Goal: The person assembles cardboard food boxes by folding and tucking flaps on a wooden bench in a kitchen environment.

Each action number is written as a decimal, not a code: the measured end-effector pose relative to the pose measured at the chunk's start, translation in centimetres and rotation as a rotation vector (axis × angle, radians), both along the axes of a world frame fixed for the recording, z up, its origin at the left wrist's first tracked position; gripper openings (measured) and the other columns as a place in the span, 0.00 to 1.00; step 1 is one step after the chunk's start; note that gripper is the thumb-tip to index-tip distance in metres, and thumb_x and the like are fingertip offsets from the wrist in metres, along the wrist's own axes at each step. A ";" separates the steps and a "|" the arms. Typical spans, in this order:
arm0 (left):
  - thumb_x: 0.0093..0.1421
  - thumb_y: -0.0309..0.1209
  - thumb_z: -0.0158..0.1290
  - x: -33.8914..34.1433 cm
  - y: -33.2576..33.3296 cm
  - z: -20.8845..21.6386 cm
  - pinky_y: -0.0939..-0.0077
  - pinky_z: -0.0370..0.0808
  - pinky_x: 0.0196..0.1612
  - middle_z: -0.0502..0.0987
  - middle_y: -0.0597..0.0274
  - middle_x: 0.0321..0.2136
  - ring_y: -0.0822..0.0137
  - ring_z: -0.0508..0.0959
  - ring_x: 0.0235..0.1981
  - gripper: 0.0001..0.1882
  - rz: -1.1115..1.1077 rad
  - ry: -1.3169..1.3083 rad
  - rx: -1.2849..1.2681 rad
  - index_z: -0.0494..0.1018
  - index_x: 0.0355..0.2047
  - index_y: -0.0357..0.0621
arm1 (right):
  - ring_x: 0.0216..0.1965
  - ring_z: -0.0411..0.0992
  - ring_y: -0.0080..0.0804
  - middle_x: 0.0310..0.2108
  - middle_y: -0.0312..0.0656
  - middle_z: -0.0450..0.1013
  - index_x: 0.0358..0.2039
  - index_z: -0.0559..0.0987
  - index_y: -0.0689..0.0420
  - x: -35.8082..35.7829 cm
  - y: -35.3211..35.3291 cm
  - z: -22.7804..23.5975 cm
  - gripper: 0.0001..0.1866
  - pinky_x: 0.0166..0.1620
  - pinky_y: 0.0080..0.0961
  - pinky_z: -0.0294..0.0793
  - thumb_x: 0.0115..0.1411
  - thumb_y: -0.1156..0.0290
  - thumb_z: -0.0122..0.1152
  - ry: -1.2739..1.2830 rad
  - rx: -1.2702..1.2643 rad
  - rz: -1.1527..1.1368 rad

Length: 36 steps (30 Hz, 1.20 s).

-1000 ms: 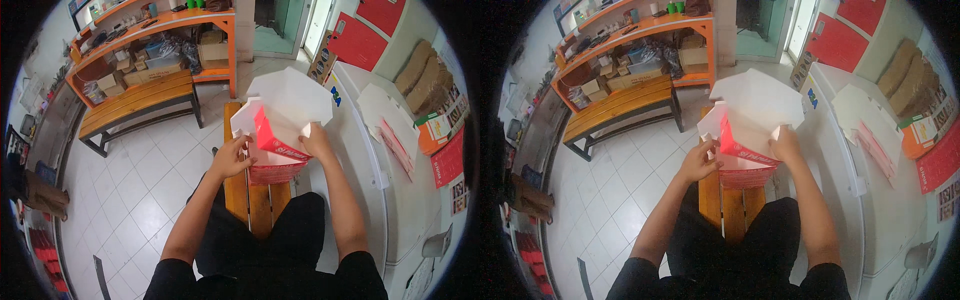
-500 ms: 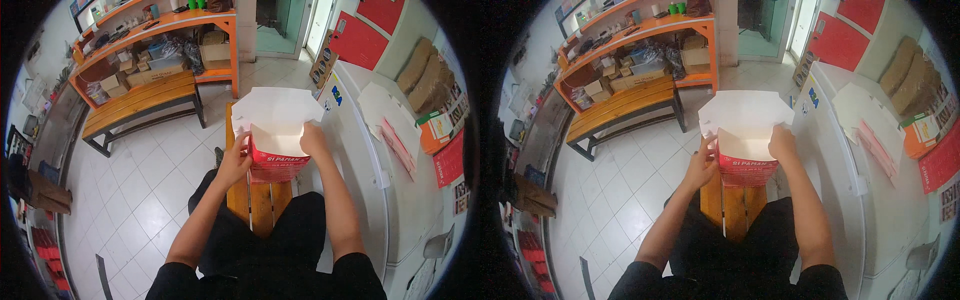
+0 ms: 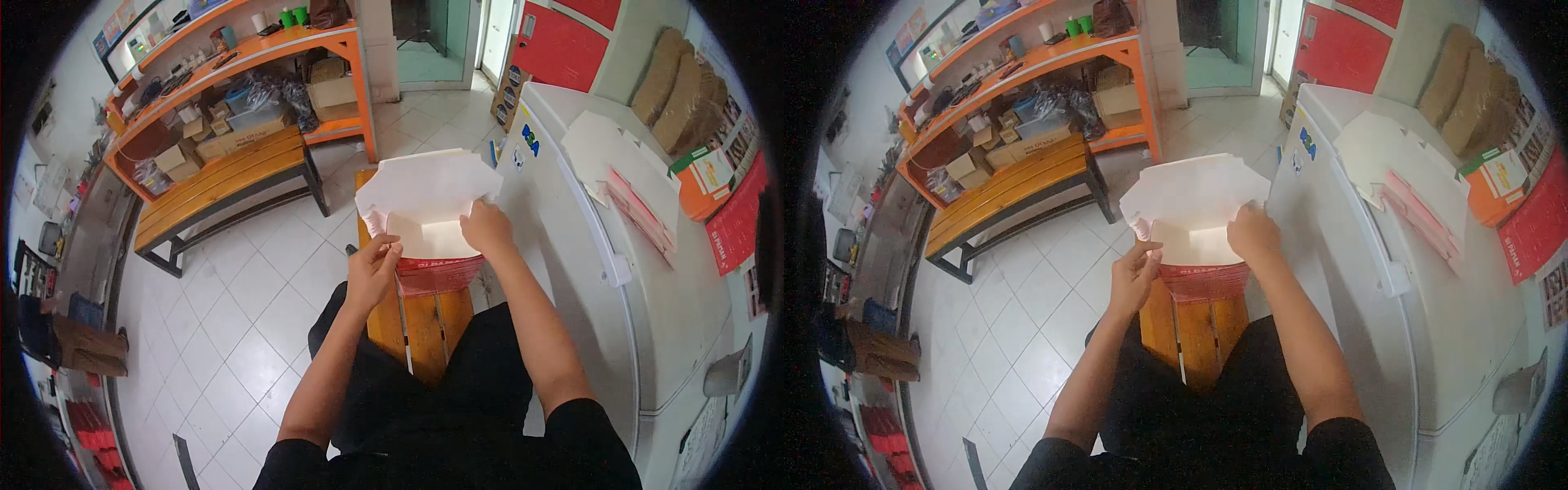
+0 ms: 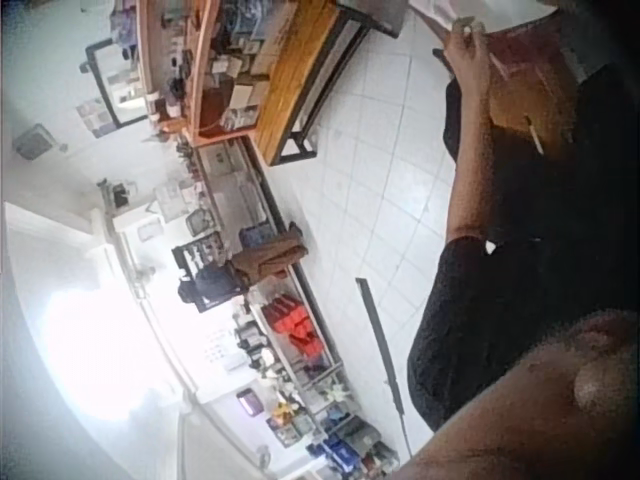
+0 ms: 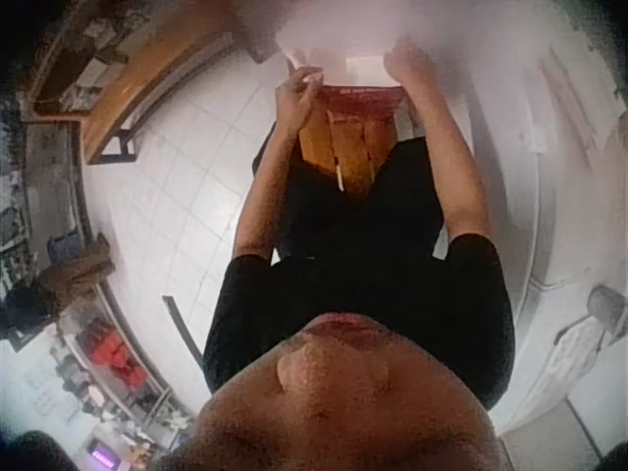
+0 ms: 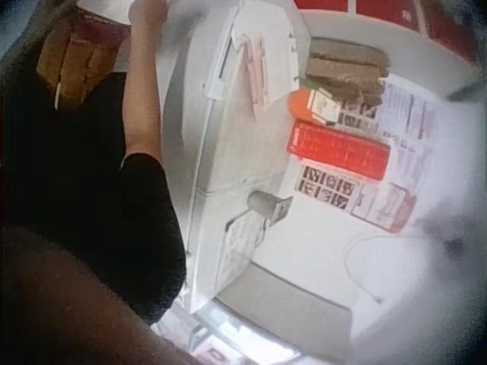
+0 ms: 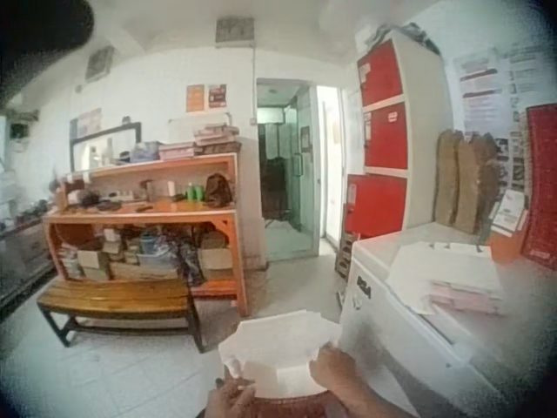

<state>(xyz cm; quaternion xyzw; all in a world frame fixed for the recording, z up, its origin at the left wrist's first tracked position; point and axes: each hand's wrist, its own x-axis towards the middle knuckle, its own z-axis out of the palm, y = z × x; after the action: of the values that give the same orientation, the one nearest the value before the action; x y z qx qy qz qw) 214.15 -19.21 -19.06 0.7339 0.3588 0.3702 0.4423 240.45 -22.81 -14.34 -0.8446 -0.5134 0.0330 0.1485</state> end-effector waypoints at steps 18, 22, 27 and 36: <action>0.71 0.32 0.54 0.6 0.0 -0.5 0.66 0.77 0.54 0.80 0.50 0.53 0.60 0.81 0.53 0.26 0.011 -0.178 -0.111 0.68 0.67 0.39 | 0.53 0.77 0.55 0.49 0.54 0.79 0.55 0.80 0.60 9.9 -13.1 15.2 0.25 0.58 0.50 0.74 0.62 0.59 0.65 -0.338 0.508 -0.089; 0.71 0.31 0.55 1.9 -1.6 2.3 0.63 0.75 0.57 0.80 0.47 0.53 0.55 0.80 0.54 0.22 0.110 -0.098 0.034 0.70 0.62 0.35 | 0.55 0.78 0.48 0.51 0.53 0.79 0.58 0.79 0.55 21.8 -17.6 17.8 0.32 0.62 0.43 0.74 0.51 0.63 0.72 -0.301 0.099 -0.261; 0.68 0.31 0.58 3.1 -2.0 1.5 0.59 0.71 0.61 0.78 0.43 0.53 0.50 0.78 0.57 0.22 0.213 -0.063 0.223 0.71 0.58 0.32 | 0.55 0.78 0.48 0.50 0.53 0.80 0.56 0.81 0.52 32.9 -19.9 19.6 0.29 0.60 0.39 0.76 0.51 0.64 0.73 -0.188 -0.148 -0.216; 0.60 0.27 0.63 1.9 -6.9 10.9 0.56 0.70 0.64 0.77 0.44 0.54 0.47 0.76 0.59 0.26 0.046 -0.146 0.602 0.71 0.58 0.37 | 0.61 0.74 0.54 0.58 0.59 0.76 0.61 0.76 0.61 33.2 -16.6 16.2 0.38 0.66 0.40 0.71 0.47 0.71 0.75 -0.448 -0.041 -0.175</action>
<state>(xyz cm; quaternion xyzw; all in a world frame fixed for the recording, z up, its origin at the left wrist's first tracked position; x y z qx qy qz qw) 216.09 -26.06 -8.15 0.7950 0.2167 0.5216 0.2213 273.69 -39.38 1.88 -0.8750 -0.4574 -0.1577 0.0162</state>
